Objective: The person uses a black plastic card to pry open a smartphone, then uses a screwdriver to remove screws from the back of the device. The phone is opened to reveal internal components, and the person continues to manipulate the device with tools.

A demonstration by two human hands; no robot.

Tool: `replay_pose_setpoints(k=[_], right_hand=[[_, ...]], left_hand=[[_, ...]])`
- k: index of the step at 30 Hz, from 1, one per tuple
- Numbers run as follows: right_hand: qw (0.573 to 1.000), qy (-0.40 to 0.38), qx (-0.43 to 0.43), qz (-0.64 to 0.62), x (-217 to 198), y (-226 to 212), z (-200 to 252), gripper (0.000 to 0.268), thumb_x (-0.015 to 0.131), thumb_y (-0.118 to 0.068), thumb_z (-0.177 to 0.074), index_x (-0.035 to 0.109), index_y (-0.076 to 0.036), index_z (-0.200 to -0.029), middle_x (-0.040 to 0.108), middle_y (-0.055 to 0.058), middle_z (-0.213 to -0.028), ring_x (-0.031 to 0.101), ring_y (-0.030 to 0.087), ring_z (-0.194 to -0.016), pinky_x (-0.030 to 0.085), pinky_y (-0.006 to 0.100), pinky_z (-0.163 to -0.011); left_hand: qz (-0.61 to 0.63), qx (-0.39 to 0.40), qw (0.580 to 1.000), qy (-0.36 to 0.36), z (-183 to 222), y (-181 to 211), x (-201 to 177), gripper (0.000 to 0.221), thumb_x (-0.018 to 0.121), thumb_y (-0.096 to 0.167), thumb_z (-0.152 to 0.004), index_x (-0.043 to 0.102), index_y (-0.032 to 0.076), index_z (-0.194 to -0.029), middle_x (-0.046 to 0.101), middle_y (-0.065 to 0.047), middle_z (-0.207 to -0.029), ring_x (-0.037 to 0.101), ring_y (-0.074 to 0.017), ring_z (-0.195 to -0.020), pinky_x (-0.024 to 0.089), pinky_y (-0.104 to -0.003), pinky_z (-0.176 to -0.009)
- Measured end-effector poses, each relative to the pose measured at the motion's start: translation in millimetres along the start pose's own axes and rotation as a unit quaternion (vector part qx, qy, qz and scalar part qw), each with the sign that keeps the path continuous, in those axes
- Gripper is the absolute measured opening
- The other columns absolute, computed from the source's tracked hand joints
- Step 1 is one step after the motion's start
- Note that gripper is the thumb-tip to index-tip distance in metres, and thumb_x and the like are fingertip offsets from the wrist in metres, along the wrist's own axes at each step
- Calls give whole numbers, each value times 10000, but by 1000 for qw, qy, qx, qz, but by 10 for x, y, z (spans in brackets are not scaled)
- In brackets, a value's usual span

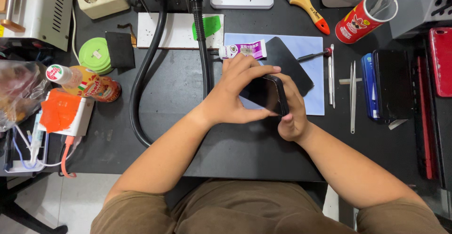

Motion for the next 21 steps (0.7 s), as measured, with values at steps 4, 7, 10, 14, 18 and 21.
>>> replay_pose_setpoints(k=[4, 7, 10, 14, 18, 21], right_hand=[[1000, 13, -9, 14, -6, 1, 40, 702, 291, -571, -1130, 561, 69, -1230, 583, 235, -1275, 615, 328, -1142, 503, 387, -984], [999, 30, -20, 40, 5, -5, 86, 699, 293, -547, -1127, 610, 75, -1096, 622, 207, -1127, 629, 300, -984, 515, 374, -844], [995, 53, -32, 74, 24, -29, 105, 684, 281, -521, -1139, 616, 69, -1052, 643, 194, -1062, 649, 301, -928, 530, 372, -794], [991, 71, -49, 99, 25, -90, 77, 659, 264, -486, -1163, 633, 47, -1044, 669, 199, -1063, 677, 331, -933, 548, 381, -807], [999, 34, 15, -6, -13, -89, 4, 678, 324, -542, -1124, 557, 82, -1252, 608, 220, -1177, 655, 317, -1044, 519, 374, -901], [986, 44, 103, -124, -74, -31, -70, 682, 407, -555, -1096, 474, 59, -1386, 565, 222, -1253, 624, 308, -1115, 498, 355, -956]], left_hand=[[-3, -6, 1000, 6, -12, 8, -11, 756, 936, 422, -714, 613, 154, -1343, 557, -19, -1066, 519, -209, -1028, 308, -362, -934], [3, -13, 1000, 6, -8, 19, 12, 756, 923, 419, -676, 619, 148, -1313, 568, -24, -1067, 526, -214, -1020, 304, -357, -922], [5, -21, 1000, 8, 0, 23, 32, 760, 916, 428, -647, 624, 148, -1290, 559, -22, -1033, 524, -220, -1006, 307, -358, -923], [0, -18, 1000, 15, -12, 39, 36, 756, 906, 429, -647, 621, 148, -1289, 555, -16, -1024, 526, -226, -999, 318, -363, -932], [-36, -16, 999, 17, -38, 36, -33, 763, 880, 433, -626, 632, 152, -1290, 550, -24, -1011, 529, -233, -976, 313, -369, -903], [-133, 8, 991, -3, -70, 54, -64, 783, 884, 474, -604, 662, 167, -1289, 537, -41, -964, 518, -241, -924, 299, -388, -845]])
Point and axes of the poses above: each hand's wrist, its own z-axis away from the middle knuckle, its own x-axis out of the palm, y = z × x, the point moved 4 cm from there along -z, towards the middle knuckle
